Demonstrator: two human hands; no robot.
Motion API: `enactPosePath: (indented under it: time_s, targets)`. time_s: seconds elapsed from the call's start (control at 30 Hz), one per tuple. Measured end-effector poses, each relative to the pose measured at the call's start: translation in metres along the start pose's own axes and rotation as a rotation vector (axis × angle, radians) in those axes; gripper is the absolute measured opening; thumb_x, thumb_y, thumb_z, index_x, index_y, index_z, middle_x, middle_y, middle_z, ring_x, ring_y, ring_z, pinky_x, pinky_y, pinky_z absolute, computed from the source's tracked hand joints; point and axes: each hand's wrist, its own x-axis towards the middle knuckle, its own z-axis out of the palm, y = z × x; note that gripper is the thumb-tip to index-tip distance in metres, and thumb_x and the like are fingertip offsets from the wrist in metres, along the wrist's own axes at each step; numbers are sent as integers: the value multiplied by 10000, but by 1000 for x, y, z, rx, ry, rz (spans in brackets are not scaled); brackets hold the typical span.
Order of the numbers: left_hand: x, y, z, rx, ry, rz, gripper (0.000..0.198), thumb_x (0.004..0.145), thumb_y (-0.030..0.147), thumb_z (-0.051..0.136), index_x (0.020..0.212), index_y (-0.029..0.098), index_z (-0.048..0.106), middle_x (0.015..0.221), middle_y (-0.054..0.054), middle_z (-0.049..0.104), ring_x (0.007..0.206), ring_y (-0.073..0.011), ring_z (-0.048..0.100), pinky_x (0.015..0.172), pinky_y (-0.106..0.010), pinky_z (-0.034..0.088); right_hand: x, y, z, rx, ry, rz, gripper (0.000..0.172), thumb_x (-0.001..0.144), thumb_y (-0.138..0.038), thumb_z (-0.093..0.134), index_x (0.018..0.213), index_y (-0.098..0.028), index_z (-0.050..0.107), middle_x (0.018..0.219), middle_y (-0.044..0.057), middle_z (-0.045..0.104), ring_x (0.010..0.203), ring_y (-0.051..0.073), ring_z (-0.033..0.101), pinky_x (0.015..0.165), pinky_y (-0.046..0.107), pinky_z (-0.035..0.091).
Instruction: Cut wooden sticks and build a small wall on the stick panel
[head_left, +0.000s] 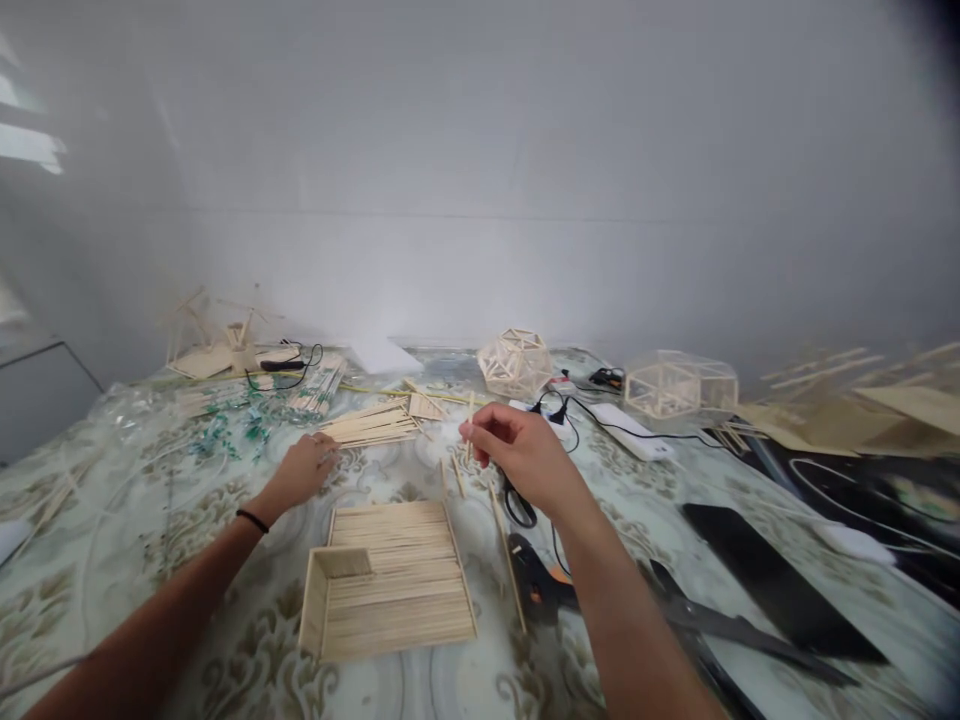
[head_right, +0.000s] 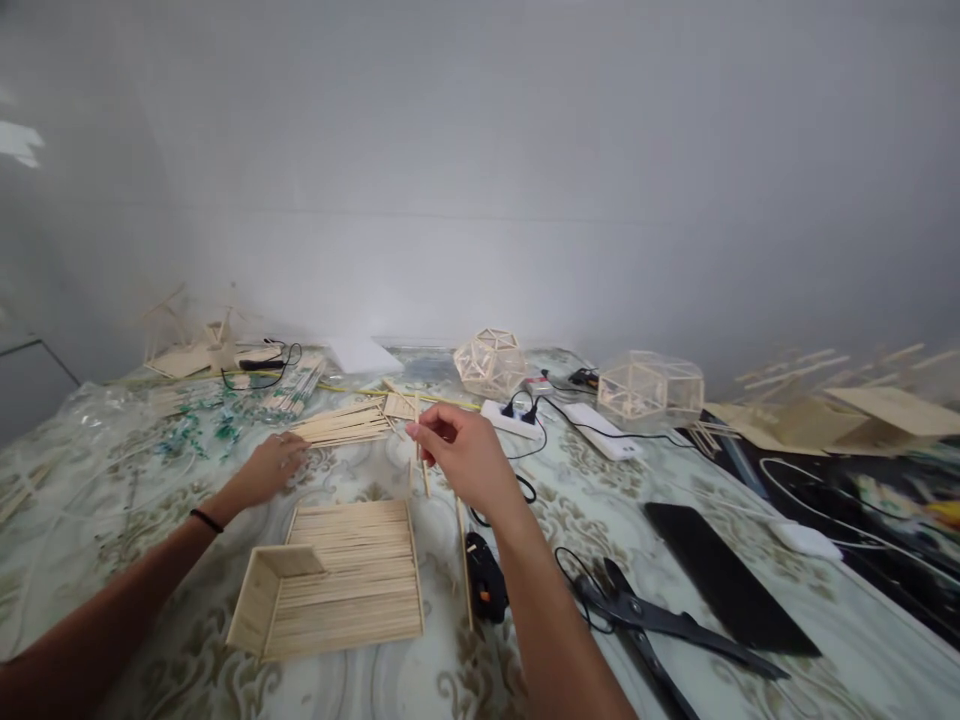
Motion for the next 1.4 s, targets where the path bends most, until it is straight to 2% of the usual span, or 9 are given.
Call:
enactPosePath:
  time_s: [0.2,0.43,0.63,0.73,0.83,1.03,1.2,1.27,1.4]
  targets:
    - [0,3,-1,136,-67,-19,208,951,227,514,992,180,713,1110,-131,709,1071,-284,614,962,-435,457,-4,-7,-3,17,41,-29,390,793,-575,721,740,-204,614,582,-19,595,535,126,521,527,268,414]
    - [-1,11,-2,259,-134,-25,138,902,149,527,903,144,665,1098,-182,663,1097,-349,546,880,-457,405,-10,-15,-5,36,77,-96,369,791,-545,748,738,-203,621,618,-20,596,563,119,540,578,272,459]
    - [-3,23,-4,231,-187,64,181,938,137,474,953,177,650,1077,-128,684,1110,-313,553,910,-441,381,-12,-20,-4,78,67,-100,336,797,-510,752,781,-200,625,631,-30,592,567,113,552,590,271,479]
    - [-4,29,-3,189,-176,59,148,929,164,496,879,171,635,1033,-145,686,1113,-327,558,923,-454,379,-11,-20,2,151,60,-87,343,765,-461,789,915,-208,612,679,-41,619,571,113,578,570,265,490]
    - [-4,30,-5,119,-145,23,129,873,112,501,807,163,599,963,-155,685,1053,-330,586,893,-453,399,-8,-15,9,225,5,-65,366,749,-462,803,877,-211,570,679,-48,629,568,114,605,570,266,512]
    - [4,37,-42,-151,-40,-49,159,920,255,446,848,175,564,731,-46,631,716,-215,609,695,-330,470,-1,4,32,305,-117,-4,396,752,-531,795,799,-190,599,695,-13,674,640,138,672,664,294,570]
    - [-14,86,-91,-401,65,-7,383,980,449,447,1154,149,609,753,-14,649,729,-177,649,718,-289,528,-6,-3,58,304,-118,6,384,755,-532,792,751,-193,613,631,-17,664,609,135,655,656,282,564]
    - [-27,116,-103,-630,89,33,328,942,442,570,1079,162,672,729,-11,668,723,-178,658,723,-289,538,-10,-11,68,337,-111,5,370,749,-512,803,750,-192,616,624,-14,670,589,135,654,646,282,568]
    - [-46,166,-117,-786,16,87,251,934,384,610,833,173,699,730,-20,690,701,-159,662,699,-268,561,-18,-25,74,467,-63,-40,378,693,-459,857,838,-199,625,665,-24,686,565,137,659,604,281,573]
